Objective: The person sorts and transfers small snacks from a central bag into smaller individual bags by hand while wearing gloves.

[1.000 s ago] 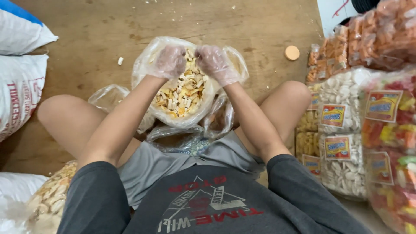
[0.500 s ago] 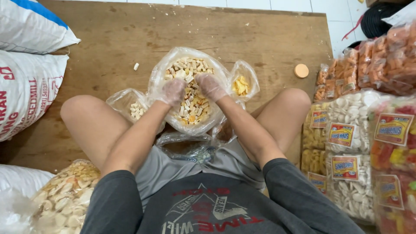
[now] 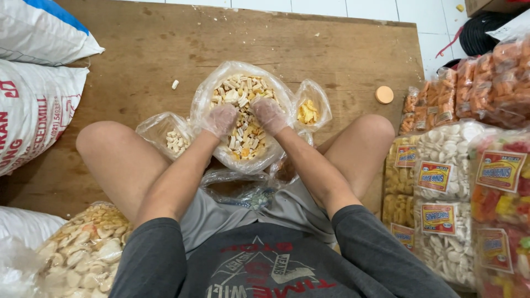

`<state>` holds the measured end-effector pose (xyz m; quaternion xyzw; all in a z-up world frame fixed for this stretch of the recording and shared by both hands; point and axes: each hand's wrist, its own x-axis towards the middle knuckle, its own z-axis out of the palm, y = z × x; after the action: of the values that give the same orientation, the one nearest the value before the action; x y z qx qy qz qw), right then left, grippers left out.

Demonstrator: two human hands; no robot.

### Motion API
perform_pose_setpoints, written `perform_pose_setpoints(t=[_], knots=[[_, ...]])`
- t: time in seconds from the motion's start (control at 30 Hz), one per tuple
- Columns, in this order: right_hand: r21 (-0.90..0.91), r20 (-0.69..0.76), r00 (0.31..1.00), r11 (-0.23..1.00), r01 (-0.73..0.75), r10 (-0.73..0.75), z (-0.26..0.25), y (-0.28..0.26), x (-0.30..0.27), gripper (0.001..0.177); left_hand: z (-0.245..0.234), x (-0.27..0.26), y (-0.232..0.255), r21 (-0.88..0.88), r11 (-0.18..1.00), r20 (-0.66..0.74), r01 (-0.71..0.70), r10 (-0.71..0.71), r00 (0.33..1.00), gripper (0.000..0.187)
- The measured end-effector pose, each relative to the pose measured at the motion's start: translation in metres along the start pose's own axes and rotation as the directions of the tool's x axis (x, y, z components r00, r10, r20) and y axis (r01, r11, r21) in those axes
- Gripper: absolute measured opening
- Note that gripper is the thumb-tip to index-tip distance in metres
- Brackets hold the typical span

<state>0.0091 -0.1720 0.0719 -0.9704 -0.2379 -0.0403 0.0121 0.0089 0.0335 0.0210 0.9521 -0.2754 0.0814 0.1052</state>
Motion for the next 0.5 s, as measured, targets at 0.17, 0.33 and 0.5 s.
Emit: perform_pose_setpoints(t=[0.17, 0.33, 0.5], knots=[[-0.069, 0.038, 0.999, 0.998, 0.014, -0.012, -0.053, -0.018, -0.008, 0.027, 0.005, 0.007, -0.010, 0.088, 0.996, -0.103, -0.018, 0.027, 0.994, 0.007], [0.054, 0.150, 0.986, 0.995, -0.086, 0.077, -0.097, -0.037, -0.007, 0.032, 0.040, 0.008, -0.016, 0.210, 0.977, -0.135, -0.026, 0.056, 0.989, 0.010], [0.054, 0.355, 0.915, 0.973, -0.224, 0.191, -0.136, -0.053, -0.008, 0.038, 0.030, 0.002, -0.006, 0.100, 0.976, -0.158, 0.191, -0.174, 0.972, 0.015]])
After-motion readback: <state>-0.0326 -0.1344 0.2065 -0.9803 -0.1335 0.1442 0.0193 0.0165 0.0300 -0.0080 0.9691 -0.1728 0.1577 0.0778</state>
